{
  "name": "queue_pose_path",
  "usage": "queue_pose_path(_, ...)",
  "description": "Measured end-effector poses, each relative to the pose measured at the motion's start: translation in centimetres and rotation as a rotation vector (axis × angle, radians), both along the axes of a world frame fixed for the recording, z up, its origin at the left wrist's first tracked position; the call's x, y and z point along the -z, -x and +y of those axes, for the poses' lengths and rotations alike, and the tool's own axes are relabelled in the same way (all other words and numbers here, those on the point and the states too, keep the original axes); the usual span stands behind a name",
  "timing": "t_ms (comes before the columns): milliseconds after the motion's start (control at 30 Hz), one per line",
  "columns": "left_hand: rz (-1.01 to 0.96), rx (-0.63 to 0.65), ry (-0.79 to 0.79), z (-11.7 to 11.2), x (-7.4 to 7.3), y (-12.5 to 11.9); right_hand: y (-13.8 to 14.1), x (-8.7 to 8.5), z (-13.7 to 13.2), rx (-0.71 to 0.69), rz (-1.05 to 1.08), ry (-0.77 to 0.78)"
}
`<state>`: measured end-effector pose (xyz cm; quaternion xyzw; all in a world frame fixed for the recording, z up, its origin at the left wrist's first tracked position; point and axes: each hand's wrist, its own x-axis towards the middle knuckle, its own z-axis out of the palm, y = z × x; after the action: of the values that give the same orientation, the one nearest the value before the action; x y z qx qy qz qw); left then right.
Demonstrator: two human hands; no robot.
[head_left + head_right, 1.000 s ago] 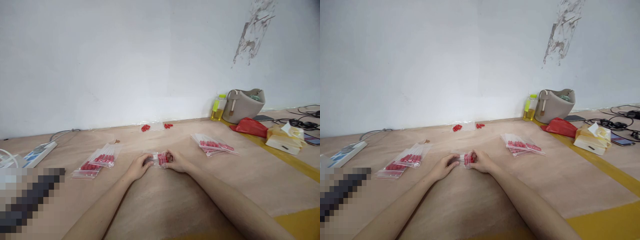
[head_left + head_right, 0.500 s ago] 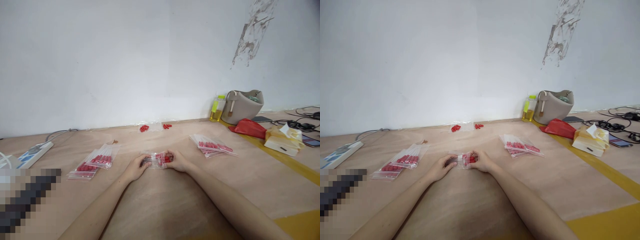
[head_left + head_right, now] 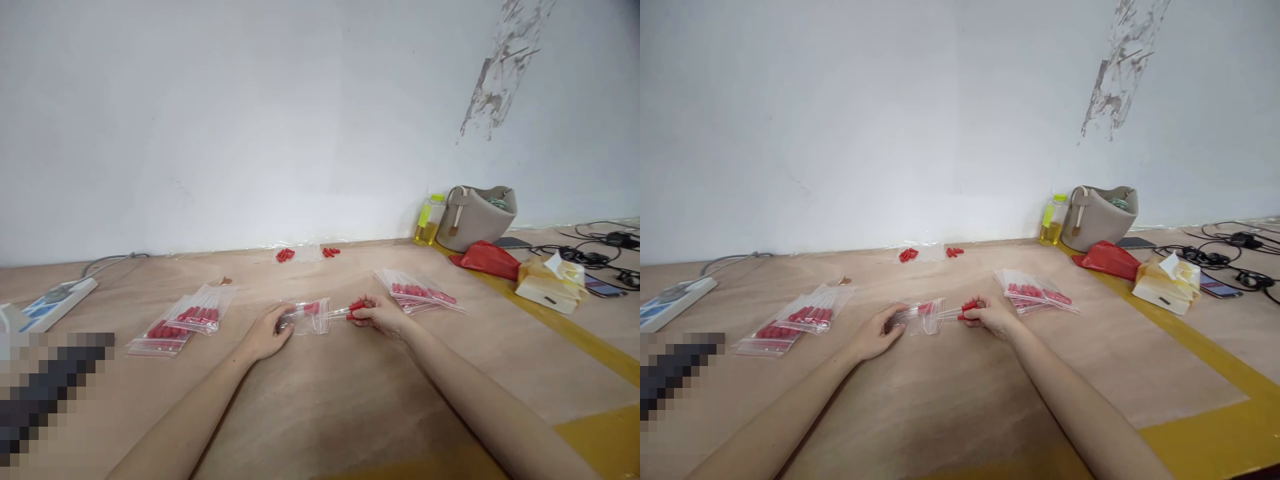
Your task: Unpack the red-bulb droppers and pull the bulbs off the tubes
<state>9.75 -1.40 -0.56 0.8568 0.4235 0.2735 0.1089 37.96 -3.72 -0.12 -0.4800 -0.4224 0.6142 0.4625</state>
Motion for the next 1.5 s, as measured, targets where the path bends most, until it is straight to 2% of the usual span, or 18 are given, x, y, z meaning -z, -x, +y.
queue_pose_path(133,0.028,0.017,-0.152,0.0,0.2,-0.1,-0.5,0.1,-0.4,0.038,0.027,-0.032)
queue_pose_path(433,0.047,0.043,0.004,-0.3,0.5,-0.7,-3.2,-1.3,-1.3,0.187,-0.032,-0.054)
queue_pose_path(500,0.061,0.015,-0.001,-0.2,0.7,-0.6,-3.4,-1.2,-1.2,0.259,-0.110,-0.167)
queue_pose_path(567,0.073,-0.033,-0.012,0.0,0.8,-0.6,-3.3,-0.9,-1.1,0.367,-0.258,-0.365)
queue_pose_path(667,0.078,-0.100,-0.028,0.1,0.8,-0.6,-2.8,-0.1,-1.0,0.488,-0.634,-0.723)
queue_pose_path(733,0.075,-0.121,-0.033,0.1,0.8,-0.7,-2.2,0.6,-1.1,0.459,-0.912,-0.902)
queue_pose_path(800,0.079,-0.130,-0.036,0.1,0.7,-0.7,-1.7,1.2,-1.1,0.366,-1.150,-0.983)
queue_pose_path(933,0.100,-0.125,-0.045,0.1,0.7,-0.7,-0.5,1.8,-1.1,0.187,-1.433,-0.949)
queue_pose_path(1167,0.095,-0.115,-0.066,0.2,0.8,-0.7,0.3,2.0,-1.2,0.008,-1.526,-0.891)
queue_pose_path(1500,0.089,-0.104,-0.059,0.2,0.9,-0.6,0.3,1.2,-1.9,0.082,-1.485,-0.748)
